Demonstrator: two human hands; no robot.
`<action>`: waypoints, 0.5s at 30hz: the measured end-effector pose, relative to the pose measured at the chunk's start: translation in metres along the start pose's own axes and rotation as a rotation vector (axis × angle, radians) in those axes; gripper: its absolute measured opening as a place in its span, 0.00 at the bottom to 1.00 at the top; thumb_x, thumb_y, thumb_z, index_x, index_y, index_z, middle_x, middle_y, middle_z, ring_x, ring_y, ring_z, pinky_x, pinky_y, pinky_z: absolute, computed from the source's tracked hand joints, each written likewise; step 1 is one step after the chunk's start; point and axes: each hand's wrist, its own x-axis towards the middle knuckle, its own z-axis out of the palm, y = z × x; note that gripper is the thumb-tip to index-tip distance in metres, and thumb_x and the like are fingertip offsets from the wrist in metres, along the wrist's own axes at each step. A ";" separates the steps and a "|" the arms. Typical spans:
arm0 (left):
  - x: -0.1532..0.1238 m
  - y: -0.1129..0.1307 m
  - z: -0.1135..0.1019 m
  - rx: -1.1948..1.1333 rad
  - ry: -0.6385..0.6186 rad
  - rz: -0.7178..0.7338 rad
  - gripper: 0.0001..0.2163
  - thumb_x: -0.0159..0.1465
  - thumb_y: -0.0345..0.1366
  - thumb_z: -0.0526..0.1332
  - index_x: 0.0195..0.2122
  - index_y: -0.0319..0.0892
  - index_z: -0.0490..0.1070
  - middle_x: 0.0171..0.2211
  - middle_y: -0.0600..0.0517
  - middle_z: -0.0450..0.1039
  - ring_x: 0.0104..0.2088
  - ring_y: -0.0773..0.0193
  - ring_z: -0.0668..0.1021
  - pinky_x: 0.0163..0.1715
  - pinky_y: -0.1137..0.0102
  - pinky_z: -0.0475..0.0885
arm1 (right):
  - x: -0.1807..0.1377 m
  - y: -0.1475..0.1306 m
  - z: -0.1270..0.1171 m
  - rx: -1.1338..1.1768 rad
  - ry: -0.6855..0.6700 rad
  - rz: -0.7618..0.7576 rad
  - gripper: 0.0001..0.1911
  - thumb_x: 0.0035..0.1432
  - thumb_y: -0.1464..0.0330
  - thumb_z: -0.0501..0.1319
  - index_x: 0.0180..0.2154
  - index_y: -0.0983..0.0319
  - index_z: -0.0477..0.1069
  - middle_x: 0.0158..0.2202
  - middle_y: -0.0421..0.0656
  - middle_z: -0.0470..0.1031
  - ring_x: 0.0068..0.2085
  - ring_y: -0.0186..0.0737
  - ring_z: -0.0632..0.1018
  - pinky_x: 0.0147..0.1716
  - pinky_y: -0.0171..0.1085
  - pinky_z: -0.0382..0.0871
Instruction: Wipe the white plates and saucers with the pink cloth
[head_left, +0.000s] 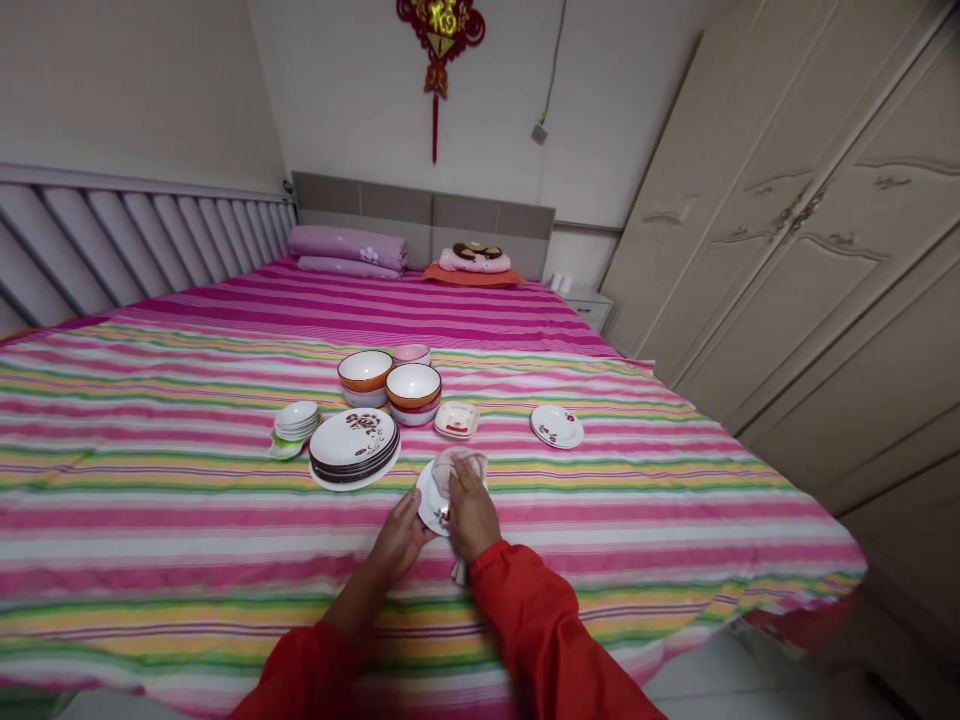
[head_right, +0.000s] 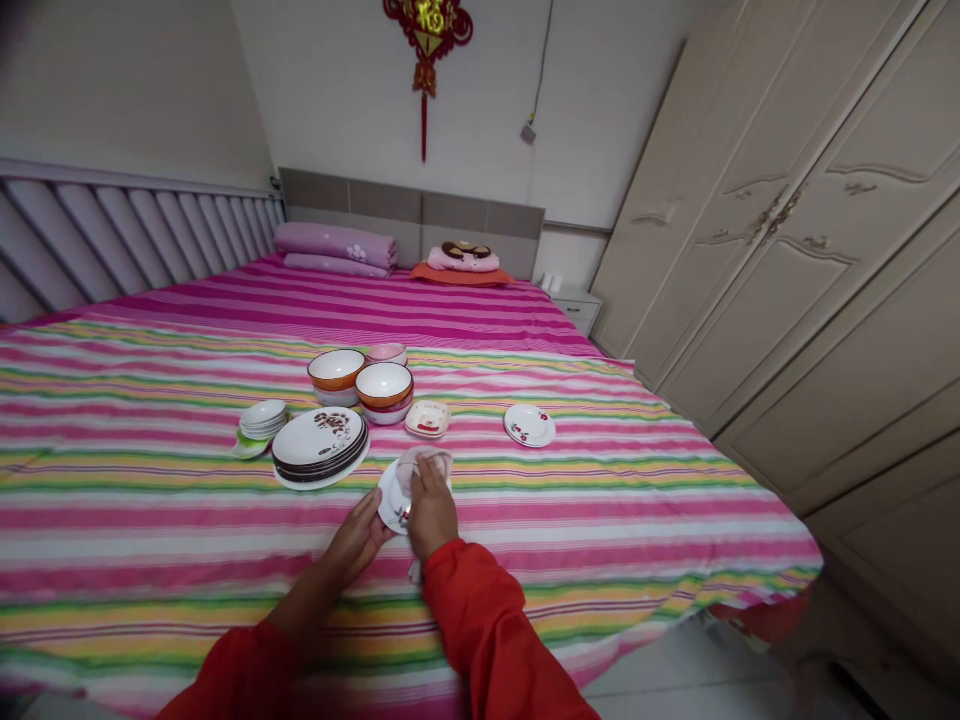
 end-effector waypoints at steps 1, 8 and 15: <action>0.000 0.000 -0.001 0.001 0.002 -0.001 0.12 0.61 0.35 0.60 0.46 0.40 0.68 0.42 0.44 0.76 0.46 0.56 0.76 0.42 0.62 0.72 | 0.002 -0.003 0.003 0.020 -0.016 -0.011 0.30 0.45 0.83 0.51 0.52 0.70 0.66 0.61 0.57 0.60 0.62 0.47 0.60 0.61 0.51 0.55; 0.001 -0.002 -0.004 -0.012 0.001 0.028 0.13 0.57 0.34 0.64 0.44 0.42 0.69 0.43 0.46 0.76 0.44 0.57 0.77 0.41 0.66 0.72 | -0.020 -0.021 0.001 0.111 -0.088 -0.112 0.28 0.50 0.81 0.51 0.54 0.65 0.65 0.59 0.51 0.64 0.61 0.44 0.63 0.60 0.48 0.57; -0.002 0.000 -0.002 0.012 -0.053 0.013 0.12 0.58 0.40 0.63 0.41 0.40 0.70 0.40 0.44 0.76 0.41 0.54 0.77 0.41 0.60 0.73 | -0.060 -0.003 -0.025 0.006 -0.034 -0.134 0.28 0.51 0.81 0.50 0.54 0.65 0.66 0.56 0.52 0.67 0.59 0.45 0.65 0.57 0.51 0.61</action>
